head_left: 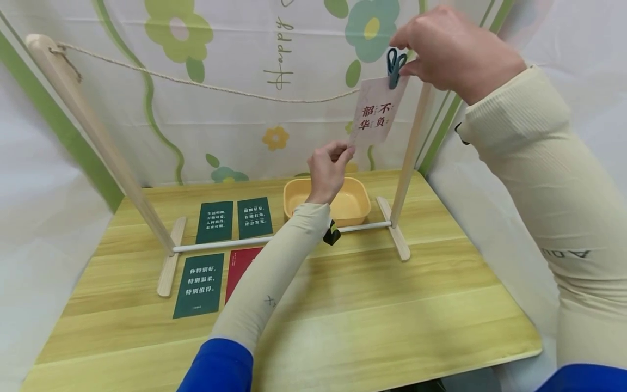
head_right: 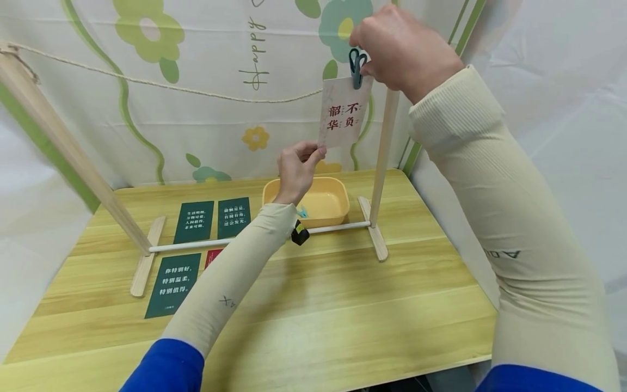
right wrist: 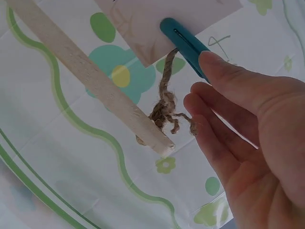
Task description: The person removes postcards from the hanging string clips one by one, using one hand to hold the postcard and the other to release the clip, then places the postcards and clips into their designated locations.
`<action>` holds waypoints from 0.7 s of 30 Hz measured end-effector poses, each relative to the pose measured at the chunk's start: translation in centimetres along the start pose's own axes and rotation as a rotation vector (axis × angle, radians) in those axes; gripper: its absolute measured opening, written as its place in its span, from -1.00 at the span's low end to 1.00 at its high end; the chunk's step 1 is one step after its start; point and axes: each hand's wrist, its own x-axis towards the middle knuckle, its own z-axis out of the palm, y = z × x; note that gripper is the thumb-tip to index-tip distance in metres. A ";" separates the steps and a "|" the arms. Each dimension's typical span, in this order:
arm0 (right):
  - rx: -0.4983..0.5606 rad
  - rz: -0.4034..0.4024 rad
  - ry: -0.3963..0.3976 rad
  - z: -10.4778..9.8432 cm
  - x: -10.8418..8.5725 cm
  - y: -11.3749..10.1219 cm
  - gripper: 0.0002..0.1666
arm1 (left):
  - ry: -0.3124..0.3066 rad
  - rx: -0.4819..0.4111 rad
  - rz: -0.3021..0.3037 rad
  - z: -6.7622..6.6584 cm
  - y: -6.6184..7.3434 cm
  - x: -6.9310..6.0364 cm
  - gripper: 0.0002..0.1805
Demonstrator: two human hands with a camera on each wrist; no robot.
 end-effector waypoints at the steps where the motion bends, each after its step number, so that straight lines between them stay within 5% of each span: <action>1: -0.003 0.000 -0.013 0.0 0.1 0.1 -0.48 | 0.002 0.005 -0.001 0.0 0.0 0.0 -0.82; 9: -0.019 -0.028 -0.044 0.2 0.7 0.5 -0.57 | -0.001 0.014 -0.020 0.0 0.3 0.1 -0.81; 21: -0.042 -0.068 0.074 0.0 0.0 0.5 -0.73 | -0.008 0.001 -0.025 0.2 0.4 -0.1 -0.82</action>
